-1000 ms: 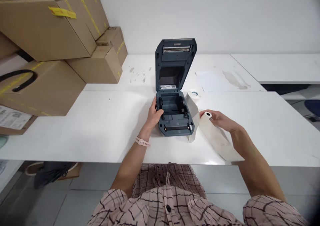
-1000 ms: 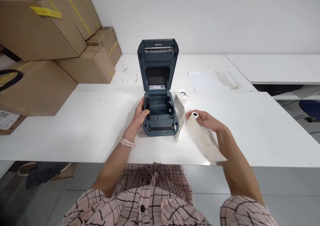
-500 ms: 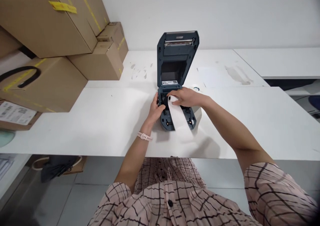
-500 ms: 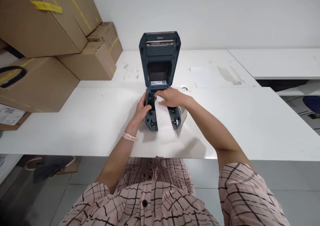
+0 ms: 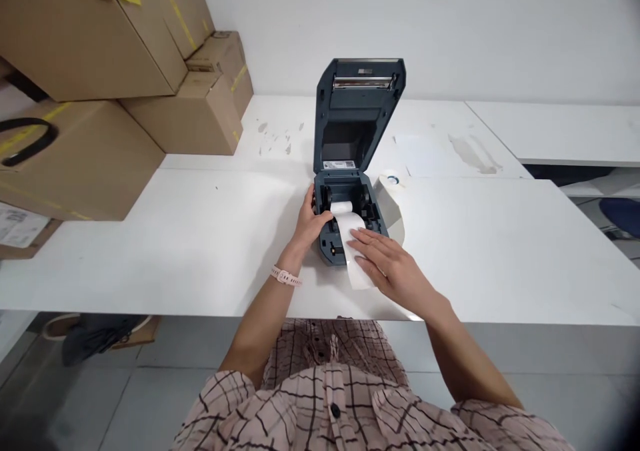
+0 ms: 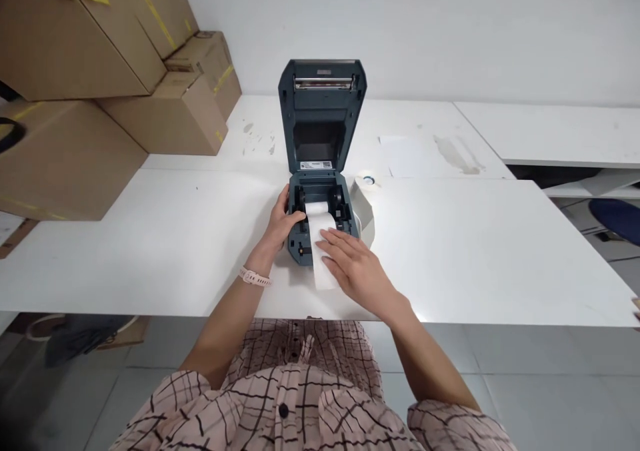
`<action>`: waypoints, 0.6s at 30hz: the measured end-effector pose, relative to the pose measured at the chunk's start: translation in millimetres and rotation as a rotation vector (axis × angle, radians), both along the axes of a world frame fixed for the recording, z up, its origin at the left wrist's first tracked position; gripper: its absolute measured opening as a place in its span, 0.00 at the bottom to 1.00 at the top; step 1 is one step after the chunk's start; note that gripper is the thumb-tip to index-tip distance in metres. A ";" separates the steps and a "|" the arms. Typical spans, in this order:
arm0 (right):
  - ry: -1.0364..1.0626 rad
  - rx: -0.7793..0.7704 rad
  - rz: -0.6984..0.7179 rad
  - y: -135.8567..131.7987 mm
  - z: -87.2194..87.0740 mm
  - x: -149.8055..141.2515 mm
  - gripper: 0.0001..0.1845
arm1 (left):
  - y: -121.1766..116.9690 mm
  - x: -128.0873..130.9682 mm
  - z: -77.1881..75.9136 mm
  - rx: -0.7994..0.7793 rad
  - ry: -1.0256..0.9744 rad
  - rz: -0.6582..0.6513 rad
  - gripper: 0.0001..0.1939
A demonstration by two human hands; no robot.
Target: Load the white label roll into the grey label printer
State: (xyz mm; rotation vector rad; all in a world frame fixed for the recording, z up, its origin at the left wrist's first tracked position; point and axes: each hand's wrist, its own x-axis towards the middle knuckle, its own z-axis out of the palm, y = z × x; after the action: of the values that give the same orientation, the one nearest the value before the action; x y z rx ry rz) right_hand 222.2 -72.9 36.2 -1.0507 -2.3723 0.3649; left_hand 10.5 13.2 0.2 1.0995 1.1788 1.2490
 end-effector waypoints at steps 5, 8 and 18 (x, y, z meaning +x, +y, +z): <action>0.014 0.047 -0.035 -9.2 -11.1 -4.0 0.25 | -0.7 1.0 3.1 -0.060 -0.039 -0.018 0.51; 0.016 0.046 -0.028 -6.4 -11.0 -4.7 0.26 | -1.3 1.3 5.6 -0.053 -0.051 -0.017 0.50; 0.106 -0.150 0.108 -12.9 15.6 9.6 0.21 | 0.6 -1.6 1.4 -0.049 -0.025 -0.013 0.50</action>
State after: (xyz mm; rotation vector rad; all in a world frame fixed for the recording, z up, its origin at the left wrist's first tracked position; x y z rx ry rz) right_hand 231.7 -85.8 51.8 -0.9459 -2.3405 0.6315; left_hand 8.9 13.8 1.6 1.0517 1.1759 1.2141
